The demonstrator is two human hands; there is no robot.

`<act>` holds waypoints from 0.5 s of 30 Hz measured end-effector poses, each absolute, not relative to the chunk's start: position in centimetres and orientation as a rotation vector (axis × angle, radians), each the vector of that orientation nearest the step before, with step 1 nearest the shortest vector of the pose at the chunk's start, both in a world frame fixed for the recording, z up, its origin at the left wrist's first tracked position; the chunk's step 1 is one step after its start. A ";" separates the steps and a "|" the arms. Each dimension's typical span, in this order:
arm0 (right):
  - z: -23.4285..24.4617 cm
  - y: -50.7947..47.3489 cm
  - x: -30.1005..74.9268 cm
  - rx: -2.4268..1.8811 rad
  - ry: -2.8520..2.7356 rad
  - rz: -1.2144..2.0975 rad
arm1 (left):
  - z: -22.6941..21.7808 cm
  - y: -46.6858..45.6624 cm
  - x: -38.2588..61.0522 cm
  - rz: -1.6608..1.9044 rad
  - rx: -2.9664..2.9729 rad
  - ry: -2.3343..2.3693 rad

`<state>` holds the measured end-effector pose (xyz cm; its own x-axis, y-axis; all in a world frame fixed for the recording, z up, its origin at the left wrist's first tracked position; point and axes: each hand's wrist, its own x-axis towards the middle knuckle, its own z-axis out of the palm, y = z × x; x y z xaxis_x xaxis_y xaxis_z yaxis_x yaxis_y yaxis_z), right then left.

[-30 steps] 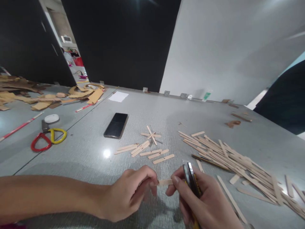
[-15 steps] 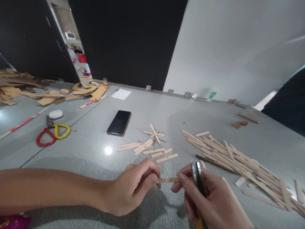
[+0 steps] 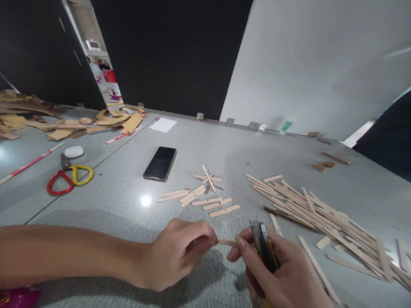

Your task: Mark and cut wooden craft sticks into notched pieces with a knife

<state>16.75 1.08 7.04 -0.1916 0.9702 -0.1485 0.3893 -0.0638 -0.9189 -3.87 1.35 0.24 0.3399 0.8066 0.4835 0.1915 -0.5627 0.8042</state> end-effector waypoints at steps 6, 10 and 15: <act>6.7 1.1 16.6 -1.497 -1.528 1.313 | 0.1 1.4 -4.0 1.166 1.965 0.869; 7.0 1.6 16.9 -1.494 -1.517 1.327 | 1.0 1.5 -4.1 1.113 1.784 0.948; 7.3 1.9 17.2 -1.509 -1.570 1.294 | 1.8 1.8 -4.1 0.956 1.840 0.934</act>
<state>17.19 1.88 7.29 -0.1740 0.9643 -0.1998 0.3801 -0.1214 -0.9169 -4.06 1.78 1.77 0.4316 0.8676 0.2470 0.2265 -0.3693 0.9013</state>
